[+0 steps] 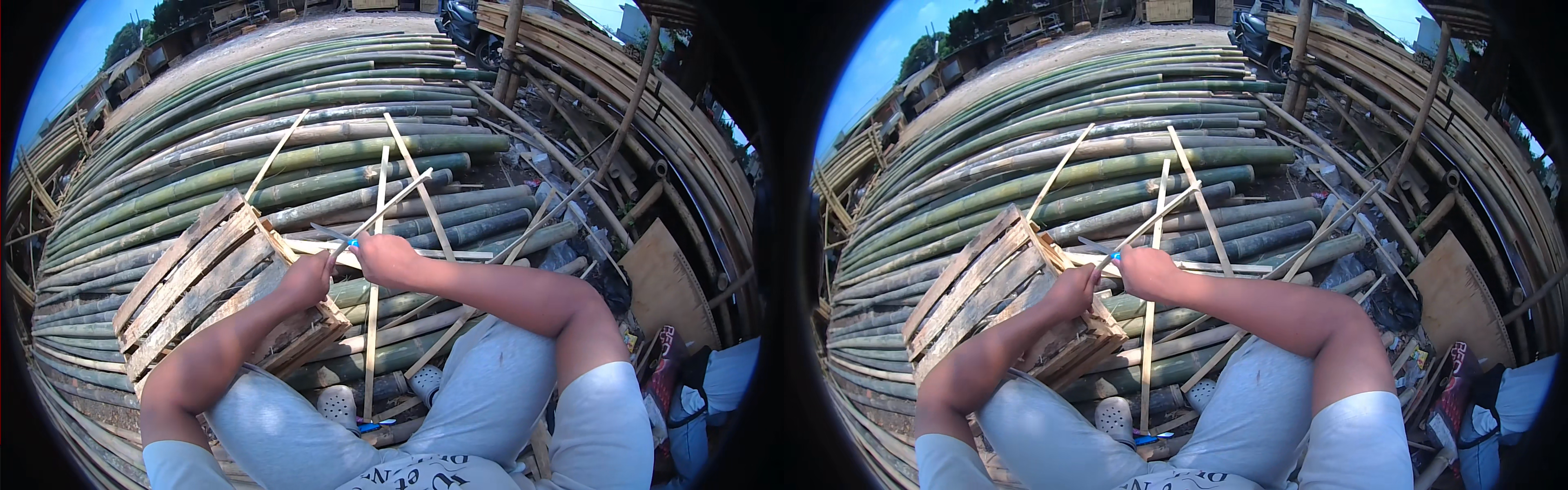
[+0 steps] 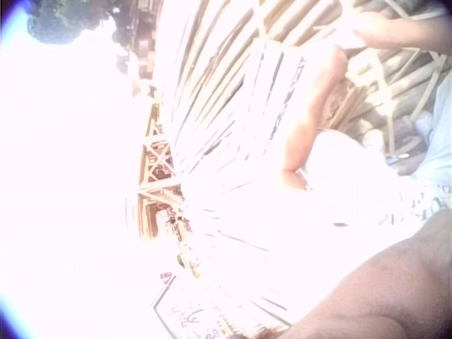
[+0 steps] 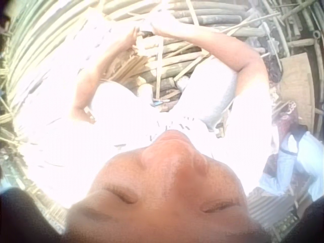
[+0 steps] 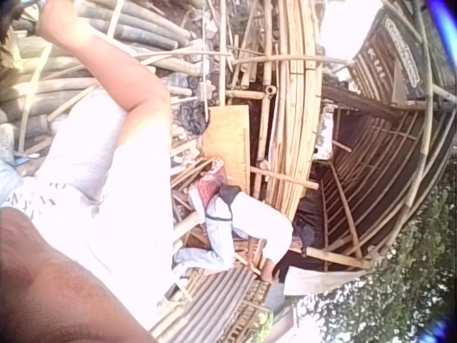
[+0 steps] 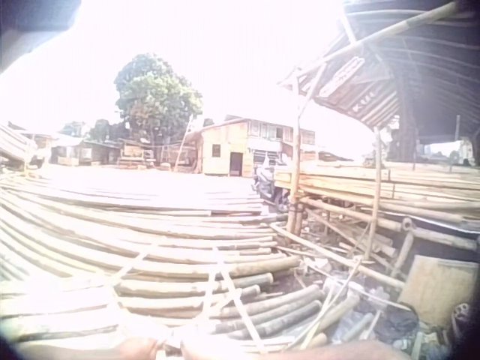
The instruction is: Trimming and preparing thin strips of bamboo using a utility knife for manufacturing.
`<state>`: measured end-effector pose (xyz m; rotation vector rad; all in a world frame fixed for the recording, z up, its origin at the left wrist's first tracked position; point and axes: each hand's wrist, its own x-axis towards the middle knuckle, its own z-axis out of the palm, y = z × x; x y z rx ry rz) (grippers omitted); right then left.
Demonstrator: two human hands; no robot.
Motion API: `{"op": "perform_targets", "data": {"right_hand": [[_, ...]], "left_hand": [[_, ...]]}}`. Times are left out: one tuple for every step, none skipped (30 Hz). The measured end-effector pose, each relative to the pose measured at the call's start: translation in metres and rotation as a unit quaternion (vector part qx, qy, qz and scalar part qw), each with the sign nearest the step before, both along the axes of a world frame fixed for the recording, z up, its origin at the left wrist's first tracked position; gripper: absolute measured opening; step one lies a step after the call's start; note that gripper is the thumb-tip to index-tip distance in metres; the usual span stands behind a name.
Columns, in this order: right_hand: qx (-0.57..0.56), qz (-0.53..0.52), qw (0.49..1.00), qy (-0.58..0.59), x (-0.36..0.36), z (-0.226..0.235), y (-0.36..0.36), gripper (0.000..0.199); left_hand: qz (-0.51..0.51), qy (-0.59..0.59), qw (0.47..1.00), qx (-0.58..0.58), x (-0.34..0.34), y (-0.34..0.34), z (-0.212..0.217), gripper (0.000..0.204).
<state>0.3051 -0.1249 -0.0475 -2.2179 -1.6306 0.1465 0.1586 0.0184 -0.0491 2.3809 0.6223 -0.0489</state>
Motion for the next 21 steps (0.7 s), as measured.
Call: {"op": "perform_targets", "data": {"right_hand": [[0.001, 0.001, 1.0, -0.002, 0.003, 0.0, 0.003, 0.037], [0.029, 0.005, 1.0, -0.001, 0.007, 0.001, 0.005, 0.036], [0.056, 0.01, 0.998, 0.001, 0.01, 0.001, 0.006, 0.034], [0.058, 0.013, 0.998, 0.001, 0.012, 0.0, 0.005, 0.034], [0.043, 0.013, 0.999, 0.003, 0.011, 0.009, 0.004, 0.034], [0.028, 0.014, 1.0, 0.005, 0.013, 0.013, 0.004, 0.034], [0.028, 0.022, 0.999, 0.005, 0.015, 0.011, 0.005, 0.034], [0.036, 0.018, 0.999, 0.008, 0.015, 0.009, 0.006, 0.033], [0.044, 0.015, 0.999, 0.012, 0.015, 0.007, 0.009, 0.032], [0.037, 0.01, 0.999, 0.018, 0.017, 0.006, 0.01, 0.031], [0.062, 0.012, 0.998, 0.011, 0.02, 0.001, 0.011, 0.03], [0.067, 0.01, 0.998, 0.018, 0.022, 0.002, 0.01, 0.029], [0.072, 0.007, 0.997, 0.025, 0.023, 0.004, 0.009, 0.029], [0.066, 0.0, 0.998, 0.025, 0.023, 0.007, 0.007, 0.029], [0.059, -0.005, 0.998, 0.025, 0.021, 0.008, 0.008, 0.029], [0.063, -0.022, 0.997, 0.042, 0.02, 0.008, 0.011, 0.03], [0.065, -0.025, 0.997, 0.044, 0.019, 0.01, 0.01, 0.031], [0.071, -0.016, 0.997, 0.028, 0.021, 0.006, 0.012, 0.03], [0.076, -0.008, 0.997, 0.011, 0.022, 0.001, 0.014, 0.03], [0.074, -0.005, 0.997, 0.014, 0.016, 0.003, 0.015, 0.03], [0.038, -0.01, 0.999, 0.01, 0.009, 0.007, 0.016, 0.029]], "left_hand": [[0.001, -0.002, 1.0, 0.001, 0.001, 0.007, -0.001, 0.034], [-0.037, -0.005, 0.998, 0.043, 0.002, 0.011, 0.001, 0.034], [-0.074, -0.007, 0.994, 0.085, 0.002, 0.014, 0.003, 0.034], [-0.072, -0.006, 0.994, 0.086, -0.001, 0.015, 0.004, 0.034], [-0.099, -0.021, 0.986, 0.131, -0.004, 0.014, 0.01, 0.034], [-0.126, -0.036, 0.976, 0.176, -0.006, 0.014, 0.013, 0.033], [-0.119, -0.034, 0.976, 0.177, -0.007, 0.017, 0.008, 0.033], [-0.112, -0.061, 0.981, 0.148, -0.011, 0.019, 0.0, 0.034], [-0.103, -0.087, 0.984, 0.119, -0.015, 0.021, -0.003, 0.036], [-0.103, -0.07, 0.985, 0.118, -0.017, 0.021, -0.005, 0.033], [-0.093, -0.067, 0.986, 0.122, -0.017, 0.022, -0.005, 0.033], [-0.093, -0.082, 0.983, 0.139, -0.017, 0.021, -0.008, 0.032], [-0.093, -0.097, 0.979, 0.156, -0.017, 0.02, -0.01, 0.031], [-0.084, -0.088, 0.976, 0.182, -0.014, 0.018, -0.011, 0.03], [-0.078, -0.082, 0.976, 0.184, -0.015, 0.017, -0.01, 0.03], [-0.072, -0.072, 0.976, 0.192, -0.016, 0.016, -0.007, 0.031], [-0.071, -0.064, 0.976, 0.196, -0.014, 0.015, -0.006, 0.031], [-0.062, -0.068, 0.977, 0.19, -0.013, 0.015, -0.004, 0.032], [-0.061, -0.066, 0.978, 0.187, -0.013, 0.014, -0.003, 0.032], [-0.056, -0.064, 0.978, 0.19, -0.013, 0.013, -0.001, 0.033], [-0.051, -0.063, 0.978, 0.192, -0.013, 0.011, -0.001, 0.033]]}}
